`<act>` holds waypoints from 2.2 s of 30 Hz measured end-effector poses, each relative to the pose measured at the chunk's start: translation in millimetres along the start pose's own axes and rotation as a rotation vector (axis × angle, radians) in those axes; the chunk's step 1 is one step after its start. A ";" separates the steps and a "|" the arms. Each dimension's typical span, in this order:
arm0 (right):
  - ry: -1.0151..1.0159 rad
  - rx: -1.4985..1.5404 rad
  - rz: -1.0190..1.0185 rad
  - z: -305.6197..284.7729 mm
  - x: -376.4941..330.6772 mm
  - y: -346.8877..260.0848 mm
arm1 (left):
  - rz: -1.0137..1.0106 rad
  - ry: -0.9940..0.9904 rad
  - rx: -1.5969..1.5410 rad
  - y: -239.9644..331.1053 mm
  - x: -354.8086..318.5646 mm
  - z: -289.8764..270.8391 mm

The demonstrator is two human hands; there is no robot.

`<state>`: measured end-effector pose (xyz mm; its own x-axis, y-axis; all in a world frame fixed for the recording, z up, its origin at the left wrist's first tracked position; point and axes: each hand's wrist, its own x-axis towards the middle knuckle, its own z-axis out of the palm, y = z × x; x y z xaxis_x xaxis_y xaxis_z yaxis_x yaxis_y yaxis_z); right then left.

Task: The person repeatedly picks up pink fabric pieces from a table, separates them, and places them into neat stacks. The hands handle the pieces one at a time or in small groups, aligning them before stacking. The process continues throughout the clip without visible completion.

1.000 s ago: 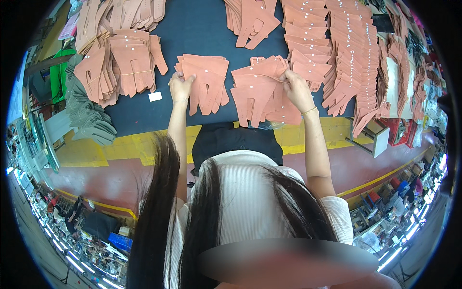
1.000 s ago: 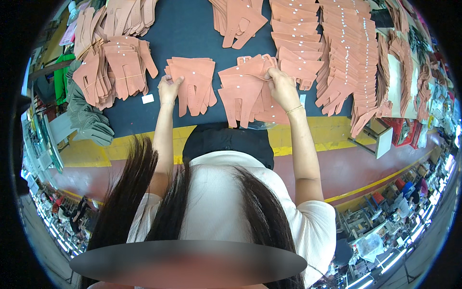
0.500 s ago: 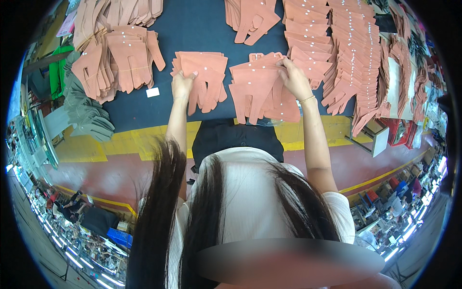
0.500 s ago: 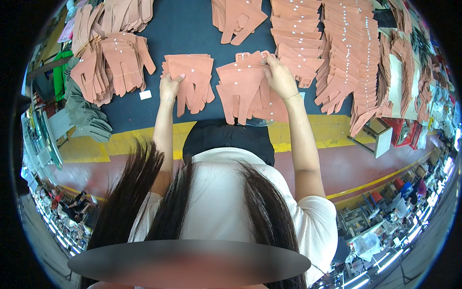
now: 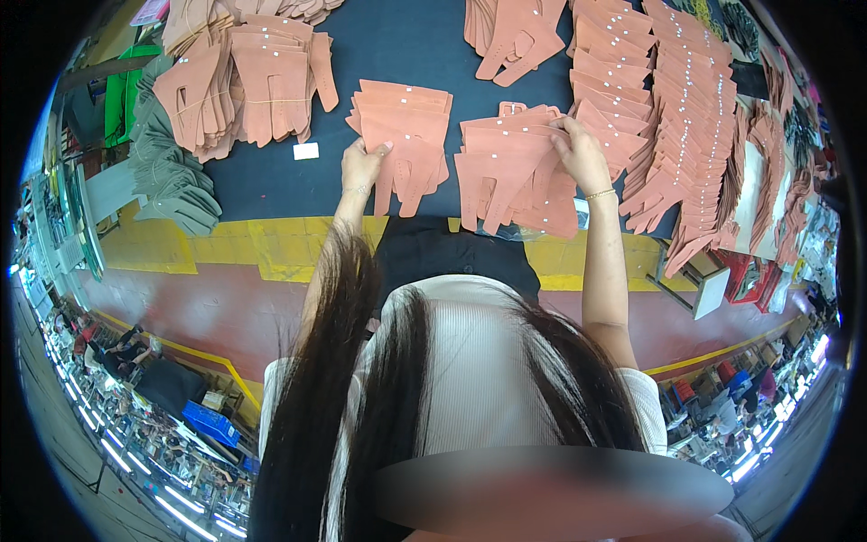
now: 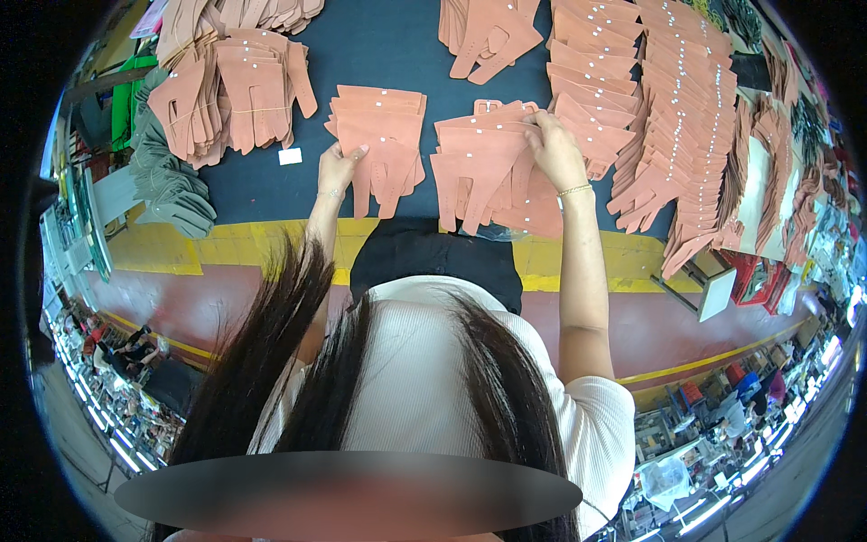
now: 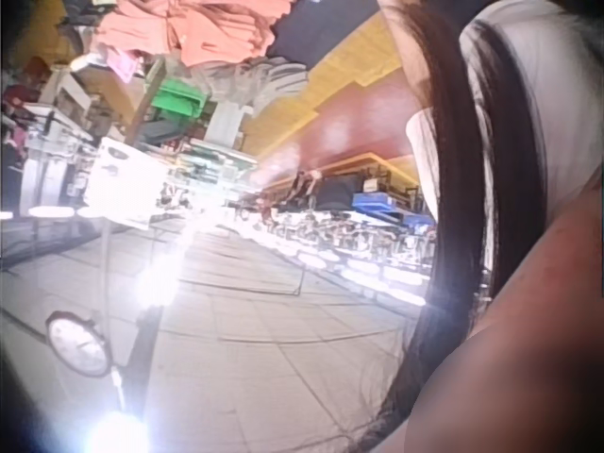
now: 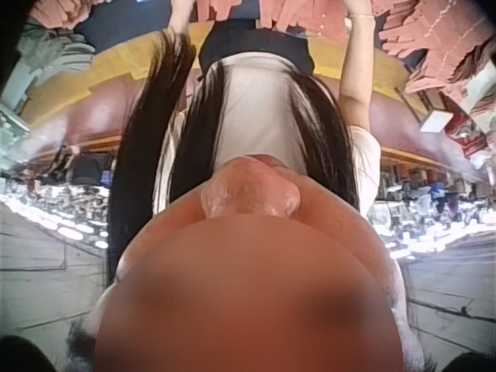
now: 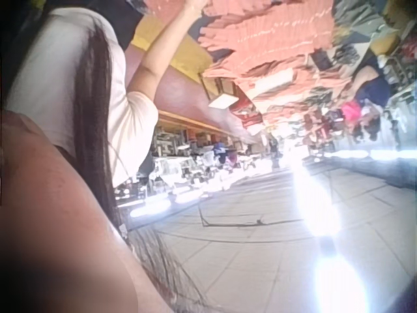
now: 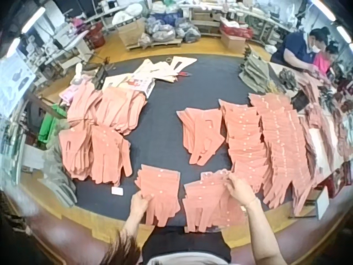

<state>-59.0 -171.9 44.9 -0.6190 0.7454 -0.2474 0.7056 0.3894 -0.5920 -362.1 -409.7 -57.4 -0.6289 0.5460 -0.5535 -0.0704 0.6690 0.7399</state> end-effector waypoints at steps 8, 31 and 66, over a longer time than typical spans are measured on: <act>0.027 -0.015 -0.026 -1.0 1.3 -3.7 | -0.090 -0.055 -0.034 13.6 -9.2 -6.2; -0.012 0.031 -0.060 -2.7 -4.2 -1.4 | -0.046 0.077 -0.319 32.9 -22.2 1.6; 0.118 -0.057 -0.049 5.9 11.6 1.4 | -0.057 0.060 -0.212 11.0 -34.4 -0.1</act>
<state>-67.3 -165.9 36.6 -0.6109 0.7817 -0.1255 0.6959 0.4546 -0.5559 -341.3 -421.1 -30.2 -0.6637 0.4751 -0.5777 -0.2646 0.5732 0.7755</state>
